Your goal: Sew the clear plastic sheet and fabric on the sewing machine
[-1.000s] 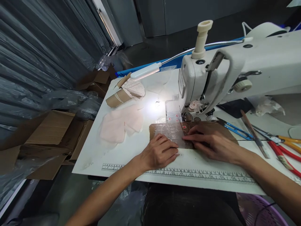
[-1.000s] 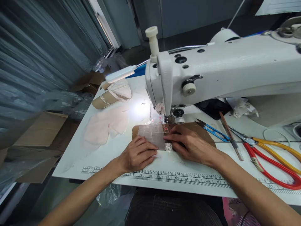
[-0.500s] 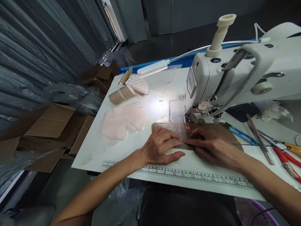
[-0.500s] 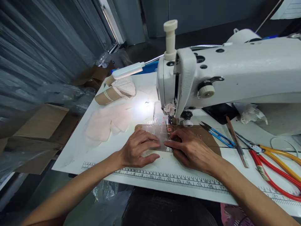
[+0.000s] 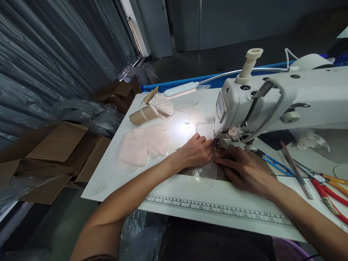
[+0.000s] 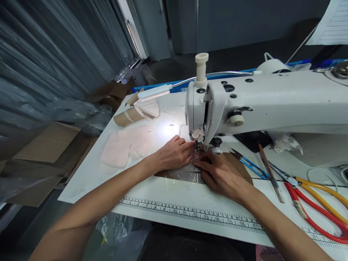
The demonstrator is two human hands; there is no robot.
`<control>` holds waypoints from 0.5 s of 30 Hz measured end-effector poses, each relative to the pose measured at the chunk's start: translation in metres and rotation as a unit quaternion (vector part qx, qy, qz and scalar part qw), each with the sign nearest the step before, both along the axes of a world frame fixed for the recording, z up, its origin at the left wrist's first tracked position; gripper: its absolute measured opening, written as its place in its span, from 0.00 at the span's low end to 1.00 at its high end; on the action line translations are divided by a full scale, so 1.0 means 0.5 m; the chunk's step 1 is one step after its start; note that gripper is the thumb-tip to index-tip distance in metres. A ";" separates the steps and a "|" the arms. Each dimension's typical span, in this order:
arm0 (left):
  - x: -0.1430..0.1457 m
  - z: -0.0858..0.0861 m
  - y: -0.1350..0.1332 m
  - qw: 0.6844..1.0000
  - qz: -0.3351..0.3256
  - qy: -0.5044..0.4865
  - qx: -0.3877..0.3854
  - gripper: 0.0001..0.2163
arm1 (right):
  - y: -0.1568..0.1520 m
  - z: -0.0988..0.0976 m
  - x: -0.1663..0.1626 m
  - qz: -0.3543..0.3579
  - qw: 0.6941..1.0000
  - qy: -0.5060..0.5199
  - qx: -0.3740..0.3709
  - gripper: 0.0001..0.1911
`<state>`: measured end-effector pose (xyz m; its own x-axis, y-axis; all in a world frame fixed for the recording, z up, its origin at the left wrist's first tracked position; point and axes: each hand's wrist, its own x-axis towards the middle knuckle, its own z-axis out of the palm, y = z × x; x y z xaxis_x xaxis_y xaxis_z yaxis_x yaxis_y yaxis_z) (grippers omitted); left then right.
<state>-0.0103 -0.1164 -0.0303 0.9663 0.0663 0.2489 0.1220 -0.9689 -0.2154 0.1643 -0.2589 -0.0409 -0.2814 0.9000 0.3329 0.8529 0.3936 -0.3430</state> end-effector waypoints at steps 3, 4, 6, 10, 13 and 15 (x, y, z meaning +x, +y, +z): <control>0.006 0.007 0.010 1.000 0.011 0.003 -0.021 0.17 | 0.005 -0.003 0.001 -0.019 1.000 0.005 0.008 0.17; 0.004 0.009 0.012 0.999 0.011 0.000 -0.031 0.17 | 0.006 -0.005 0.002 -0.021 1.000 0.009 0.008 0.17; -0.002 0.012 0.013 0.998 0.009 -0.012 -0.054 0.17 | 0.005 -0.010 0.002 -0.019 1.000 0.019 0.008 0.17; -0.012 0.010 0.013 0.995 0.003 -0.025 -0.094 0.18 | 0.003 -0.018 0.003 -0.017 0.999 0.032 0.008 0.18; -0.012 0.006 0.013 0.994 0.004 -0.027 -0.102 0.18 | 0.001 -0.020 0.002 -0.022 0.999 0.038 0.005 0.19; -0.011 0.004 0.013 0.994 0.005 -0.029 -0.106 0.18 | 0.001 -0.019 0.001 -0.024 0.999 0.040 0.004 0.19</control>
<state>-0.0157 -0.1099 -0.0281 0.9497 0.1334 0.2833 0.1385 -0.9904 0.0021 0.1648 -0.2587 -0.0503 -0.2095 0.9088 0.3608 0.8410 0.3557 -0.4077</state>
